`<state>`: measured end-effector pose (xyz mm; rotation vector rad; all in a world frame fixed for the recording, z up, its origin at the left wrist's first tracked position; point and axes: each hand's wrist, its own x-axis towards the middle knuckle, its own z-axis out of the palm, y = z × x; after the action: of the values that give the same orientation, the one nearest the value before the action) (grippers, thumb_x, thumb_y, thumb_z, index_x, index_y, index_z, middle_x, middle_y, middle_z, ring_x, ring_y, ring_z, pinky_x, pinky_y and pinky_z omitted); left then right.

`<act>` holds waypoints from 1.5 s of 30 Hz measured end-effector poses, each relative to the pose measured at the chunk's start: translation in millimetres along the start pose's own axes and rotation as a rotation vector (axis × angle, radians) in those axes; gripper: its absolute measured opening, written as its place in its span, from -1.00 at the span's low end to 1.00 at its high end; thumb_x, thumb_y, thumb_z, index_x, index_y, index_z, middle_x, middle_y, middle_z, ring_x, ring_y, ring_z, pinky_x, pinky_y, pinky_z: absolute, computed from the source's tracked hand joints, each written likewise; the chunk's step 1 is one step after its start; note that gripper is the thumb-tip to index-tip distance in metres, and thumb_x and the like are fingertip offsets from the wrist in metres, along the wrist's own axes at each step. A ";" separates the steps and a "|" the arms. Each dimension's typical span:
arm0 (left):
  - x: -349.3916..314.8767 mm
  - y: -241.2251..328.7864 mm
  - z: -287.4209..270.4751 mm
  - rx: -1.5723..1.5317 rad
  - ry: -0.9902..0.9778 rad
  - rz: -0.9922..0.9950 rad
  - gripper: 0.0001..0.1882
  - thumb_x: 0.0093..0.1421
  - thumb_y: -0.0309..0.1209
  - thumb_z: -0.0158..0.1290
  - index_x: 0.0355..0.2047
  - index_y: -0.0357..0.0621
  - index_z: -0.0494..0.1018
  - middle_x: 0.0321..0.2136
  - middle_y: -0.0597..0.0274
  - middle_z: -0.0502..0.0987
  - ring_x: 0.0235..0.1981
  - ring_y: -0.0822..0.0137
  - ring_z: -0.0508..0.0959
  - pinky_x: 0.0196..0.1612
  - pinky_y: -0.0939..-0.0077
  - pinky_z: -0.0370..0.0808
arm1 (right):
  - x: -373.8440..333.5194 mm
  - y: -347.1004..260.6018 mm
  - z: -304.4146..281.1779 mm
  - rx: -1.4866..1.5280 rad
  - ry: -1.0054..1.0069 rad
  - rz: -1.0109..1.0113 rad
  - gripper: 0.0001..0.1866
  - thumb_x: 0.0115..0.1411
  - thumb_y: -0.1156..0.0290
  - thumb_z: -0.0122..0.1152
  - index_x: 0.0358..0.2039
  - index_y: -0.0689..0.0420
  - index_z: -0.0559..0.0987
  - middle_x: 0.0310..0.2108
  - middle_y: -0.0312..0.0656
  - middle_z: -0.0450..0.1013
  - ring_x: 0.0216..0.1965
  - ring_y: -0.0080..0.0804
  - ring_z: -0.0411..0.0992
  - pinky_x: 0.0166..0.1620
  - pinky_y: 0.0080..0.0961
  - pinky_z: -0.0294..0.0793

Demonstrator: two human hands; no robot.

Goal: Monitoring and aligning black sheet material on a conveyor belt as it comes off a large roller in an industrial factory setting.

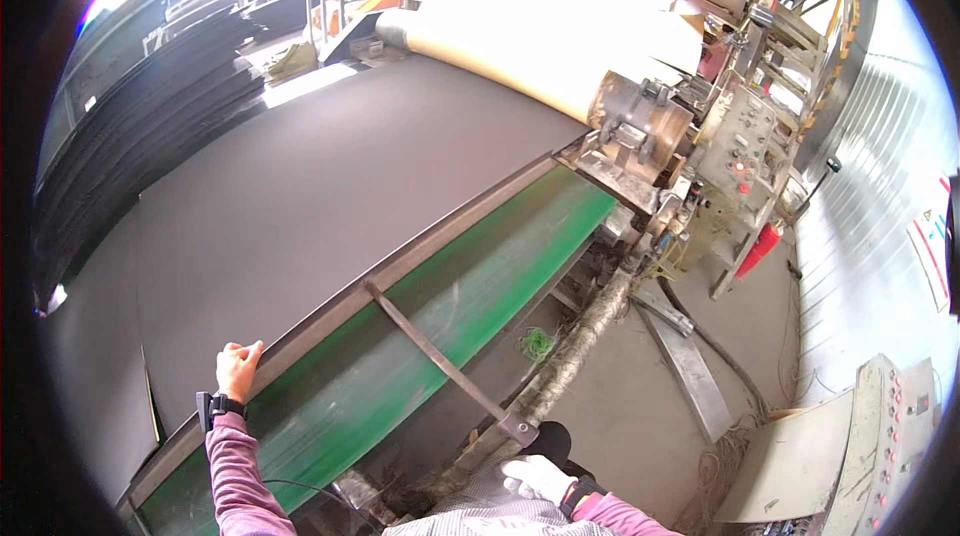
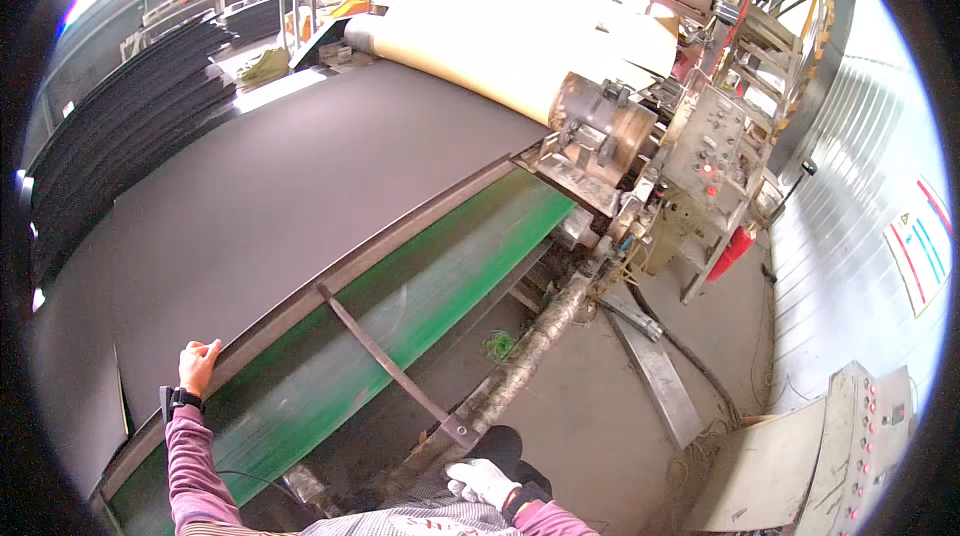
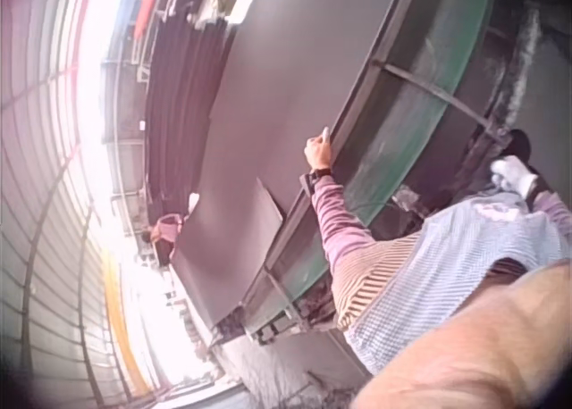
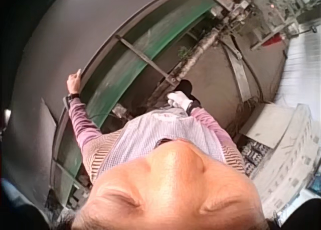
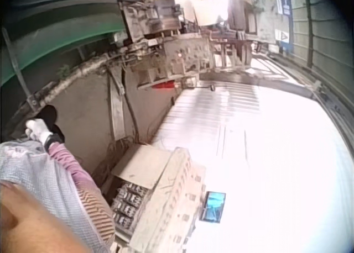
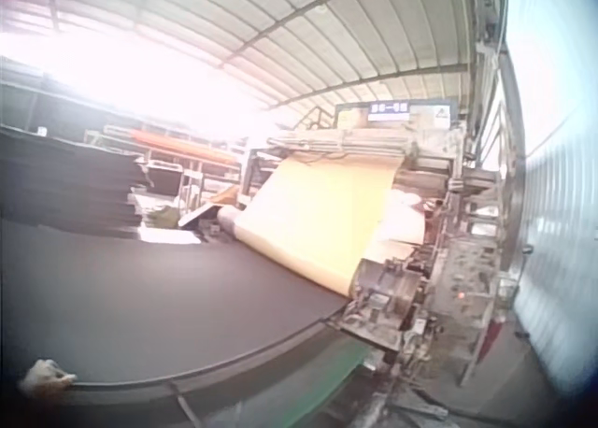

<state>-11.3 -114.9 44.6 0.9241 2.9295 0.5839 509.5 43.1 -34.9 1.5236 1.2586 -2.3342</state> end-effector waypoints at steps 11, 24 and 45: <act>15.1 -68.6 60.7 0.761 0.039 0.354 -0.68 0.24 -0.33 -0.21 0.00 0.05 0.32 -0.44 0.09 0.46 -0.43 0.15 0.49 -0.37 0.28 0.47 | -1.2 5.5 -4.2 0.053 0.021 -0.018 -0.72 0.12 0.27 0.13 -0.27 0.21 0.52 -0.56 -0.25 0.44 -0.66 -0.63 0.30 -0.61 -0.71 0.29; 35.3 162.0 54.6 0.160 -0.156 0.181 -0.29 0.16 0.18 -0.35 -0.46 -0.20 0.55 -0.48 -0.04 0.55 -0.33 0.00 0.55 -0.19 0.20 0.45 | -5.1 -7.5 11.7 -0.041 0.024 0.055 -0.76 0.10 0.28 0.10 -0.38 0.22 0.53 -0.59 -0.23 0.44 -0.70 -0.61 0.26 -0.65 -0.67 0.24; 28.0 -101.4 -16.2 0.331 0.023 -0.525 -0.29 -0.22 0.01 0.17 -0.19 -0.32 0.37 -0.17 -0.15 0.39 -0.07 0.00 0.39 -0.03 0.20 0.38 | -0.2 -12.4 7.6 -0.122 0.033 0.091 -0.73 0.08 0.27 0.09 -0.43 0.26 0.50 -0.63 -0.22 0.43 -0.79 -0.62 0.21 -0.71 -0.67 0.16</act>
<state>-92.3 -181.6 26.4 0.1216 3.1450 0.0839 498.3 46.1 -26.2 1.5524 1.2850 -2.1439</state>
